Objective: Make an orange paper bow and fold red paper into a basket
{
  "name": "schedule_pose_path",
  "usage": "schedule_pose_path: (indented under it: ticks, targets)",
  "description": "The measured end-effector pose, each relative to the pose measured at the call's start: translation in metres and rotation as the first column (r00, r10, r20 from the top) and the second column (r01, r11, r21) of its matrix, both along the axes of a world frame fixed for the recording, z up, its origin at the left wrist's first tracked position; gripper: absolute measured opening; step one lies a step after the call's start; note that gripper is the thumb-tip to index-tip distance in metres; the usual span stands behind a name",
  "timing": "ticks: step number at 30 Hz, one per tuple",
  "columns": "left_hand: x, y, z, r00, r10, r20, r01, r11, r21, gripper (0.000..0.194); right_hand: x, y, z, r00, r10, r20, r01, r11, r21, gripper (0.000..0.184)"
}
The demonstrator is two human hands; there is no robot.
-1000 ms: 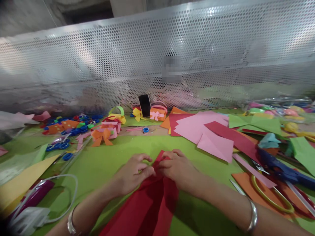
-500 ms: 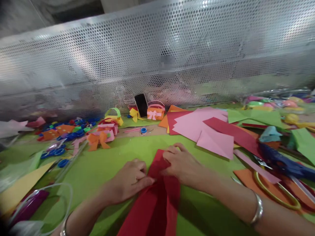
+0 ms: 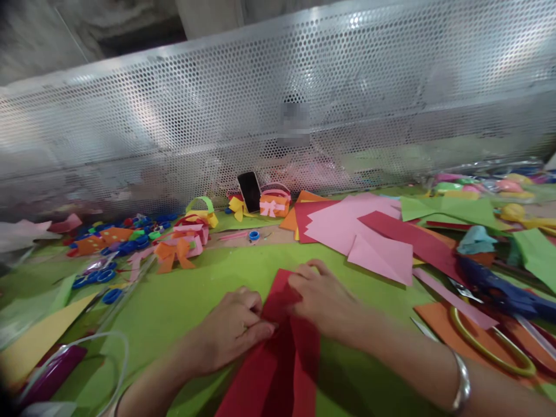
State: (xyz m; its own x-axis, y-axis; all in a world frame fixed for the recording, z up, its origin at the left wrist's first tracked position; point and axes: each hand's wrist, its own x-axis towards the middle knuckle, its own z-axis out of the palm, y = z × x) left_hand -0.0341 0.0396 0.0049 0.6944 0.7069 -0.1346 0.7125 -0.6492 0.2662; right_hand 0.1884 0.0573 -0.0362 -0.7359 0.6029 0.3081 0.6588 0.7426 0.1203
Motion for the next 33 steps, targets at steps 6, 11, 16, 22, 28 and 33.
schedule_pose_path:
  ticks: [6,11,16,22,28,33]
  targets:
    - [0.0,-0.002,0.0,1.0,0.009,0.008,-0.009,1.0,0.007,0.053,0.018,0.028,-0.007,0.989,-0.148,0.001,0.148,0.988,0.038,0.027]
    - [0.003,-0.004,0.003,0.999,0.03,0.021,-0.03,1.0,0.007,0.049,0.0,0.013,-0.009,0.995,-0.093,0.019,0.092,0.995,0.039,0.018]
    - [0.004,-0.003,0.002,0.997,-0.041,0.07,0.044,0.998,-0.04,0.047,0.002,0.018,-0.01,0.99,-0.144,-0.001,0.144,0.988,0.054,0.028]
    - [0.01,-0.007,0.003,0.997,0.066,0.036,-0.065,0.997,-0.038,0.044,0.026,0.028,-0.001,0.957,-0.28,-0.073,0.284,0.957,0.062,0.061]
    - [0.021,-0.008,-0.007,0.994,0.101,-0.029,-0.098,0.992,0.079,0.029,0.016,0.01,-0.006,0.977,-0.211,-0.039,0.212,0.977,0.012,0.054]
    - [0.024,-0.005,-0.01,0.995,0.067,-0.079,-0.056,0.989,0.136,0.037,0.004,0.009,-0.01,0.975,-0.222,0.032,0.221,0.975,0.027,0.033]
